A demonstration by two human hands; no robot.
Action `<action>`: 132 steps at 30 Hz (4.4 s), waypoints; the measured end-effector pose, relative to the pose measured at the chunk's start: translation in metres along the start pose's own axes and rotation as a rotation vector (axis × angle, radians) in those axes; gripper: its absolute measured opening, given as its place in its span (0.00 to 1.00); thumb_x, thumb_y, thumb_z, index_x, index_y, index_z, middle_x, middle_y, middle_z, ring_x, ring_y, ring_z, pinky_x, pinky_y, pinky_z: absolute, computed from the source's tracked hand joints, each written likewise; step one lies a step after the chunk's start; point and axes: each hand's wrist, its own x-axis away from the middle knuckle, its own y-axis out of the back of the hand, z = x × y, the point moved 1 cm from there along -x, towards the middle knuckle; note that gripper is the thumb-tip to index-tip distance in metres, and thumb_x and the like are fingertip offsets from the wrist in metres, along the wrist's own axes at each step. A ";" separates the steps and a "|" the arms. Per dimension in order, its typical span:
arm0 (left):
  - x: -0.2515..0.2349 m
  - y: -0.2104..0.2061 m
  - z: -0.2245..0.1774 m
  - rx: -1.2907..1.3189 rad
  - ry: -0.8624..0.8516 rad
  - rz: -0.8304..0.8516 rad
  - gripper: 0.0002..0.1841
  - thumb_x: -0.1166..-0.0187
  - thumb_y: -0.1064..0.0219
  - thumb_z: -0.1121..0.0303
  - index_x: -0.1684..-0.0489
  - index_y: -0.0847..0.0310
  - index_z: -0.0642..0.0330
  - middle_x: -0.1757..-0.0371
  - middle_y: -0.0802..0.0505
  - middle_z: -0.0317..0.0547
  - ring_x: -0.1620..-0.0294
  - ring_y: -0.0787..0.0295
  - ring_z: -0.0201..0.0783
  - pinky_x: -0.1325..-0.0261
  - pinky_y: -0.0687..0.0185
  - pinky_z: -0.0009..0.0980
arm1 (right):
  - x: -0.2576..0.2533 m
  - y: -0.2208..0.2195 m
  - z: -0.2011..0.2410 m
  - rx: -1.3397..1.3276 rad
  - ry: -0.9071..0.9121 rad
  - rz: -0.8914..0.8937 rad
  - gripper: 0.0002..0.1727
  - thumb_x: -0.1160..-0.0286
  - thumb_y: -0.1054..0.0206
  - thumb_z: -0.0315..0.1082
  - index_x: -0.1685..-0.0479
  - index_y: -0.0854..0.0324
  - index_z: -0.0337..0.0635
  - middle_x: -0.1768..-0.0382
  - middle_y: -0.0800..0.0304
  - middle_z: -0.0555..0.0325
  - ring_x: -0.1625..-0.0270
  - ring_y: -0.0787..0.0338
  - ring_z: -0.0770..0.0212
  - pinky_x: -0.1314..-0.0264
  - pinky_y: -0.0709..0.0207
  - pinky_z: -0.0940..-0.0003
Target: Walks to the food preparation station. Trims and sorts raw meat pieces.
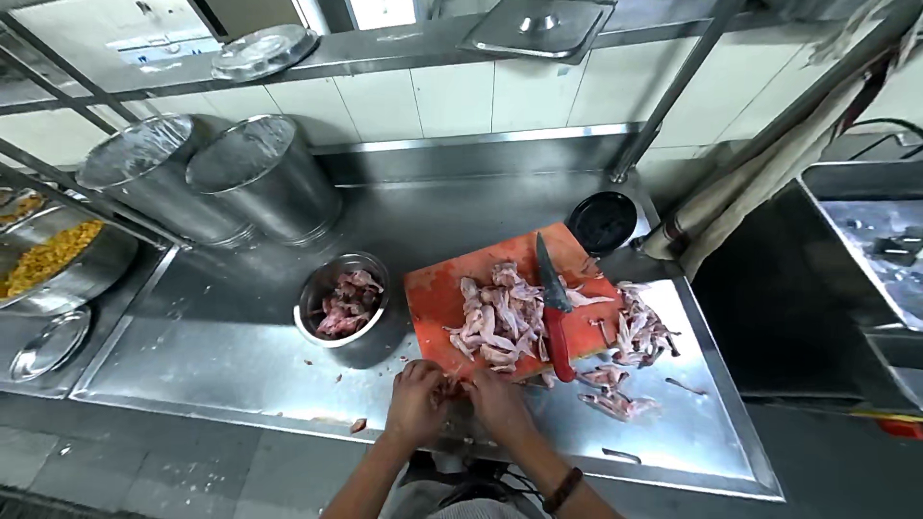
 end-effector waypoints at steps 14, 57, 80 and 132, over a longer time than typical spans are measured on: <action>-0.003 -0.037 -0.013 -0.037 -0.023 -0.270 0.12 0.17 0.38 0.67 0.49 0.08 0.56 0.43 0.07 0.50 0.36 0.11 0.48 0.28 0.16 0.41 | 0.016 -0.007 0.036 0.085 -0.145 0.113 0.22 0.11 0.52 0.42 0.36 0.18 0.41 0.40 0.10 0.45 0.38 0.08 0.44 0.41 0.15 0.42; -0.033 0.004 -0.063 0.526 0.430 -0.280 0.28 0.05 0.55 0.54 0.65 0.15 0.67 0.76 0.13 0.50 0.70 0.11 0.47 0.58 0.15 0.51 | 0.051 0.055 0.064 -0.128 -0.090 -0.135 0.20 0.13 0.49 0.38 0.44 0.16 0.33 0.52 0.08 0.41 0.46 0.07 0.44 0.39 0.16 0.49; -0.017 0.052 -0.045 1.040 0.108 -0.162 0.10 0.21 0.29 0.70 0.52 0.18 0.67 0.63 0.06 0.50 0.72 0.07 0.42 0.69 0.07 0.36 | 0.037 0.059 0.016 -0.330 0.006 -0.249 0.21 0.13 0.50 0.42 0.53 0.12 0.41 0.70 0.11 0.52 0.64 0.10 0.54 0.55 0.17 0.50; -0.031 0.070 0.012 -0.088 -0.135 0.471 0.15 0.13 0.44 0.68 0.38 0.15 0.62 0.32 0.12 0.55 0.28 0.15 0.51 0.23 0.22 0.49 | 0.115 -0.067 0.070 0.041 -0.591 -0.126 0.27 0.09 0.49 0.49 0.14 0.32 0.57 0.42 0.08 0.45 0.52 0.04 0.42 0.51 0.12 0.41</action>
